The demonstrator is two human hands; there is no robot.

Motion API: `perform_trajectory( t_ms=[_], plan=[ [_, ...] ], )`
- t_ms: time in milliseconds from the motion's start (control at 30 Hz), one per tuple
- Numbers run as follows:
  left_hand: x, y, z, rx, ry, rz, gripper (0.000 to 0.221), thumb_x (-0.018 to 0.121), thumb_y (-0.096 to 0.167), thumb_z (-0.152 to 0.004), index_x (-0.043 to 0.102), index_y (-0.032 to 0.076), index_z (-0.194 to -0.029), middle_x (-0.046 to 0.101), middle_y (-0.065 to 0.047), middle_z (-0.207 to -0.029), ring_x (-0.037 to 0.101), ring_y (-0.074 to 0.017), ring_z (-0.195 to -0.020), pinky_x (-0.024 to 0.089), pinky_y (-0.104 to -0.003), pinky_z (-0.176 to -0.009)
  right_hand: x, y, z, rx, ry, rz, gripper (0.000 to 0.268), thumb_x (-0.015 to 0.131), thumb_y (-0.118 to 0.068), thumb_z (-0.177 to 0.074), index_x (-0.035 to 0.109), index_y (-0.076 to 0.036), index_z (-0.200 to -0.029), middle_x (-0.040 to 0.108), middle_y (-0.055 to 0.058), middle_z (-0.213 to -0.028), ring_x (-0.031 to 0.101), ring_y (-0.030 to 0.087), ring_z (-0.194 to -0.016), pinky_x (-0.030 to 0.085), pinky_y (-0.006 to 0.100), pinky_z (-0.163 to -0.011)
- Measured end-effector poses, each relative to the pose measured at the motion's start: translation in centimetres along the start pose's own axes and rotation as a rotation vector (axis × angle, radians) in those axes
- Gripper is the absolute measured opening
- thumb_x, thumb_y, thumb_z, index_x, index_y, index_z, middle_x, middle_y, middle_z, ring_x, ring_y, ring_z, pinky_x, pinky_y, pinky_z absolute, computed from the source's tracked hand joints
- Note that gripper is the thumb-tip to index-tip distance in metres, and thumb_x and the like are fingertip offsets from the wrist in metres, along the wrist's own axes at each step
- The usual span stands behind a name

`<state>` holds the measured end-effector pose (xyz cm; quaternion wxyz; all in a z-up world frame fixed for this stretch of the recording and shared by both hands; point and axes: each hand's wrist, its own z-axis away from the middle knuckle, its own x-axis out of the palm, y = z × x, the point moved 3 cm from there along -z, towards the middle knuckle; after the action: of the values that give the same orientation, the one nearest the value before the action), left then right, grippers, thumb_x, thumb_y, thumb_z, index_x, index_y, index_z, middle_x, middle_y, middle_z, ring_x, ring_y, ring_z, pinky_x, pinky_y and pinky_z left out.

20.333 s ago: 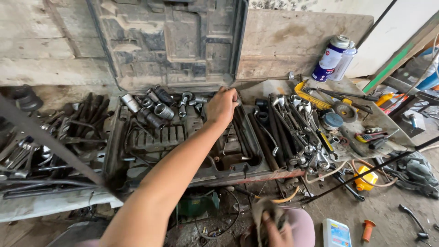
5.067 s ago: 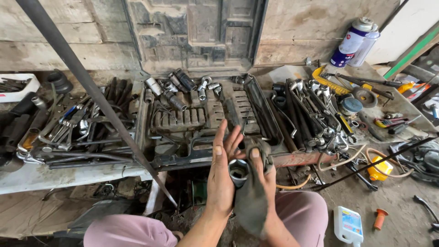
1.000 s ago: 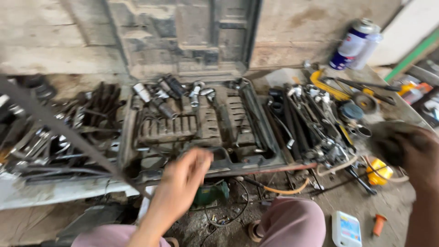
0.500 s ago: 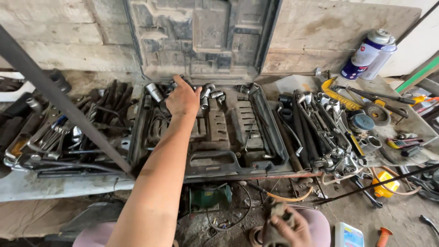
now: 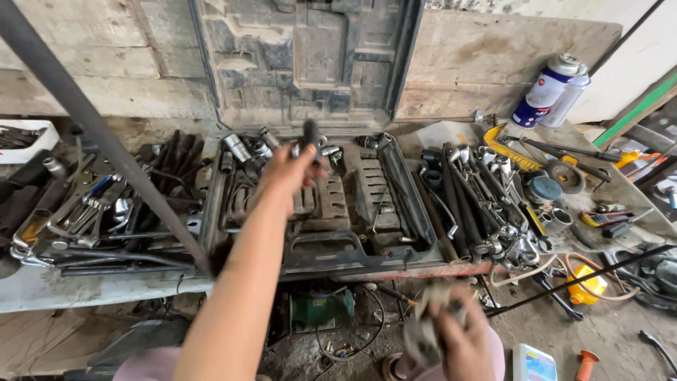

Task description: Cleaning and organizing various mechanical sockets and wrenches into a portable tool case on a workshop bench.

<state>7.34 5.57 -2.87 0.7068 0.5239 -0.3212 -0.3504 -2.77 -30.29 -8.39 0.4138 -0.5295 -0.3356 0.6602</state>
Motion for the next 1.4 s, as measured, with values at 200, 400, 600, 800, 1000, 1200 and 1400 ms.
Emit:
perform_trajectory(
  t_ms=[200,400,600,800,1000,1200,1400],
  plan=[
    [2.7,-3.2,17.5,0.027,-0.382,0.302,0.065,0.053,0.031,-0.097,0.039,0.017,-0.159,0.070,-0.013,-0.097,0.067,-0.0178,-0.067,0.053,-0.025,-0.048,4.5,-9.8,-0.2,-0.890,0.457,-0.153,0.034,0.059,0.012,-0.087,0.063,-0.003,-0.118,0.061,0.015,-0.120,0.059,0.027,-0.107,0.052,0.038,-0.094],
    [2.0,-7.8,20.0,0.319,-0.301,0.130,0.062,0.037,0.029,-0.100,0.030,0.004,-0.157,0.047,-0.015,-0.157,0.048,-0.0269,-0.141,0.036,-0.038,-0.113,10.3,-11.3,3.9,-0.991,0.004,-0.201,0.026,0.058,-0.001,-0.091,0.071,0.004,-0.113,0.043,0.024,-0.159,0.047,0.038,-0.147,0.040,0.044,-0.117],
    [2.3,-6.8,21.4,0.449,-0.306,-0.059,0.058,0.030,0.043,-0.104,0.037,0.007,-0.150,0.057,-0.017,-0.146,0.060,-0.0322,-0.129,0.048,-0.046,-0.102,8.8,-13.2,2.9,-0.960,0.067,-0.278,0.023,0.054,0.007,-0.091,0.065,-0.001,-0.110,0.072,0.015,-0.121,0.066,0.028,-0.125,0.053,0.038,-0.107],
    [2.3,-7.8,21.2,0.329,-0.314,-0.036,0.052,0.040,0.042,-0.103,0.049,0.010,-0.143,0.062,-0.004,-0.097,0.053,-0.0115,-0.074,0.042,-0.030,-0.064,8.9,-11.7,2.6,-0.622,-0.076,-0.403,0.036,0.045,-0.013,-0.101,0.063,0.006,-0.126,0.078,0.018,-0.113,0.078,0.024,-0.106,0.062,0.032,-0.090],
    [1.7,-8.0,21.1,0.403,-0.285,-0.016,0.051,0.033,0.040,-0.105,0.041,0.010,-0.145,0.067,-0.013,-0.122,0.071,-0.0239,-0.103,0.061,-0.040,-0.088,9.3,-10.2,2.9,-1.007,0.063,-0.067,0.040,0.065,0.001,-0.087,0.069,-0.005,-0.127,0.054,0.022,-0.152,0.052,0.004,-0.054,0.042,0.015,-0.042],
    [1.6,-7.5,20.7,0.313,-0.457,-0.141,0.045,0.029,0.042,-0.106,0.046,0.020,-0.141,0.046,0.005,-0.071,0.047,-0.0099,-0.058,0.041,-0.025,-0.048,6.7,-11.6,2.4,-0.937,0.027,-0.129,0.014,0.054,0.001,-0.095,0.067,0.000,-0.100,0.058,0.003,-0.078,0.041,0.010,-0.058,0.035,0.025,-0.053],
    [1.6,-7.9,21.7,-0.290,-0.633,0.730,0.047,0.052,0.044,-0.102,0.057,0.003,-0.124,0.048,-0.001,-0.055,0.028,-0.0054,-0.035,0.021,-0.021,-0.032,7.0,-10.4,1.3,-0.636,-0.129,-0.473,0.040,0.038,-0.023,-0.109,0.069,0.003,-0.109,0.068,0.009,-0.083,0.059,0.013,-0.071,0.048,0.025,-0.066]
  ],
)
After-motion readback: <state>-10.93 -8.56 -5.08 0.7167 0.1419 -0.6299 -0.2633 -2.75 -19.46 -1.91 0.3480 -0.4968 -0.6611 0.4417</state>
